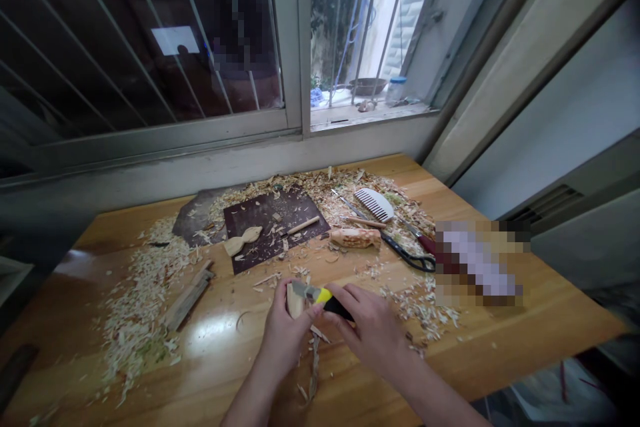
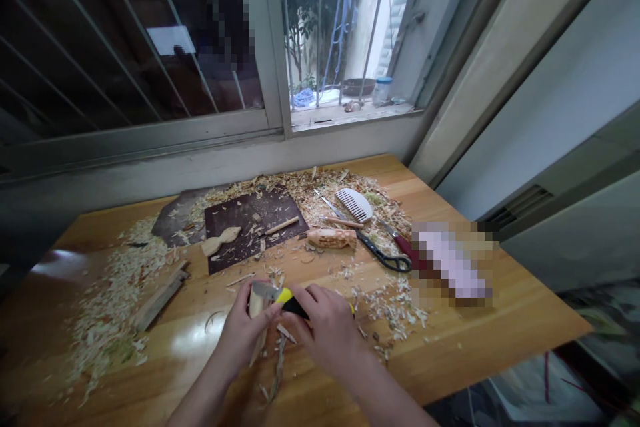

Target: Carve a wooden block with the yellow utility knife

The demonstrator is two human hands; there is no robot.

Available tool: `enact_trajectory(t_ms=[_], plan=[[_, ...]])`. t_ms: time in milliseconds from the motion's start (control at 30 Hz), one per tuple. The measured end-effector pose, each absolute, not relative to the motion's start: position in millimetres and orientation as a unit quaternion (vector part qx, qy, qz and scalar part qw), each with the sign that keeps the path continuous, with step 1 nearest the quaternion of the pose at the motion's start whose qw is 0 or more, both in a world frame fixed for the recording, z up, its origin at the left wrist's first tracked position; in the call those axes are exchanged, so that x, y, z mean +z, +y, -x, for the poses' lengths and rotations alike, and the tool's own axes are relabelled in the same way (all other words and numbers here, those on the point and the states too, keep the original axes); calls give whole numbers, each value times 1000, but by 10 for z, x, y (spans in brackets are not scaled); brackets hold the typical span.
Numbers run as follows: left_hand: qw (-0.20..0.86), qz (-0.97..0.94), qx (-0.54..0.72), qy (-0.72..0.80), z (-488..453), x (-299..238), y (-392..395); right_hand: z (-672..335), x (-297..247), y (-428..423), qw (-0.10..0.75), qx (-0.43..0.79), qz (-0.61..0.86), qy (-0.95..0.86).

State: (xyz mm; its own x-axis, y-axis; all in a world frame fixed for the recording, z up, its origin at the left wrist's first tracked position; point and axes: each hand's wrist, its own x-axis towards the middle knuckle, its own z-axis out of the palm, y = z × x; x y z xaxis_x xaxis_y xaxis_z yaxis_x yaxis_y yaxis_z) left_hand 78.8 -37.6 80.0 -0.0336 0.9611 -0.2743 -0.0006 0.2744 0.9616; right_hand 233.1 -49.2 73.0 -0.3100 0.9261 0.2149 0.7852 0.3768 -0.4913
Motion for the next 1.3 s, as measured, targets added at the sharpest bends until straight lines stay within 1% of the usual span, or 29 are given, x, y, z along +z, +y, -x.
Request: enact_trajectory(t_ms=[67,133,300,433,567,700,800,1000,1133,1200,1300], plan=[[537,-410,440,591,-808,757,-365,-2291,690,-506,254,168,562,-769],[558,-409,430,579,-801,708,-354,-2288,680,-501,256,195,569,-757],[629,-418,389,527,-718,668,-355,-2435,827,-423,196,229,502,-810],[638,-425,374,522,-712,722,-384,-2536,972,-365,153,208,472,-843],[652,-422,381,502,-746,726,-409,-2553,1012,-345,143,201,460,-853],[666,-406,393,486,-766,661,-418,-2531,980,-362,155,209,460,-849],[648,-398,413,502,-776,650,-415,-2495,925,-398,179,210,478,-834],[566,-426,424,565,-837,690,-393,-2373,748,-494,227,209,537,-785],[490,-438,430,618,-891,643,-361,-2318,683,-511,252,208,587,-741],[509,-429,430,610,-890,619,-343,-2334,710,-494,259,225,583,-737],[599,-407,421,546,-850,595,-331,-2421,817,-447,246,263,528,-769]])
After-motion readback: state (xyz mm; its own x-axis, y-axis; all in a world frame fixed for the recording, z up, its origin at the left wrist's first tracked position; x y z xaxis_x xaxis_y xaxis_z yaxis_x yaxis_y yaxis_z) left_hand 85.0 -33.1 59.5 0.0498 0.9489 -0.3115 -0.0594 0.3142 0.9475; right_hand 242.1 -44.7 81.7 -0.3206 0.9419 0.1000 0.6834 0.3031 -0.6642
